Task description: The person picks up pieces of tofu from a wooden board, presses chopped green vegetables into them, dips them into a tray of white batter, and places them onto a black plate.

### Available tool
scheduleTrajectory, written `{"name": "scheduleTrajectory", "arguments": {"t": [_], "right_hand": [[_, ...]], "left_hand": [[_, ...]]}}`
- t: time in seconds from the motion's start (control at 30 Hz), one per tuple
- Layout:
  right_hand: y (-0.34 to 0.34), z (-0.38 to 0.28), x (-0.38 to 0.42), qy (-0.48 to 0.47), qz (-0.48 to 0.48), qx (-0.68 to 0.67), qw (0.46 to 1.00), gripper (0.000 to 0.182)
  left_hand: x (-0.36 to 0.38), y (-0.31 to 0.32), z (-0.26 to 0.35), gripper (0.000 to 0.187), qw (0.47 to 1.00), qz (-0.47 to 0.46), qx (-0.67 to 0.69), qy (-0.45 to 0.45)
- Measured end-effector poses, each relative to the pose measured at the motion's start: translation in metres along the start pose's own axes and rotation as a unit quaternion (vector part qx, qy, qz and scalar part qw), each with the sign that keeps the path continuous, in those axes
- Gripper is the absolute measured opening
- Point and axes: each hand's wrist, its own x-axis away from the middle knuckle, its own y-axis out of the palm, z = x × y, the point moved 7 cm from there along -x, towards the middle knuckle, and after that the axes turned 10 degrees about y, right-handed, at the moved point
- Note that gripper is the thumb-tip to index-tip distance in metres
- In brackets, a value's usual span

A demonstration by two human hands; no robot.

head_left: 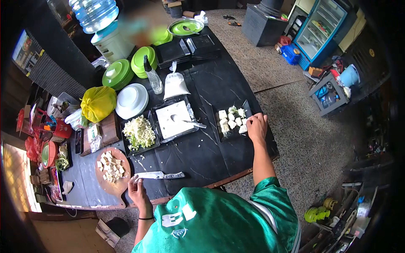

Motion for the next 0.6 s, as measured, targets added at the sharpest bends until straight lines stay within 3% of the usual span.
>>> {"name": "scheduleTrajectory", "arguments": {"t": [0.3, 0.4, 0.43, 0.53, 0.6], "right_hand": [[-0.033, -0.029, 0.009, -0.022, 0.031, -0.063, 0.997, 0.014], [-0.041, -0.079, 0.031, -0.050, 0.027, -0.142, 0.988, 0.019], [-0.035, -0.098, 0.042, -0.071, 0.010, -0.150, 0.986, 0.019], [-0.033, -0.167, 0.081, -0.130, -0.017, -0.244, 0.961, 0.020], [-0.033, -0.218, 0.112, -0.184, -0.051, -0.287, 0.939, 0.019]], "left_hand": [[0.001, -0.004, -0.010, 0.029, 1.000, 0.004, -0.008, -0.003], [-0.002, -0.008, -0.017, 0.031, 0.999, 0.021, 0.026, 0.005], [0.001, -0.007, -0.004, 0.031, 0.999, 0.014, 0.014, -0.032], [-0.011, -0.033, -0.015, 0.029, 0.999, 0.039, 0.013, 0.016], [-0.020, -0.052, -0.010, 0.027, 0.995, 0.047, -0.059, 0.059]]}}
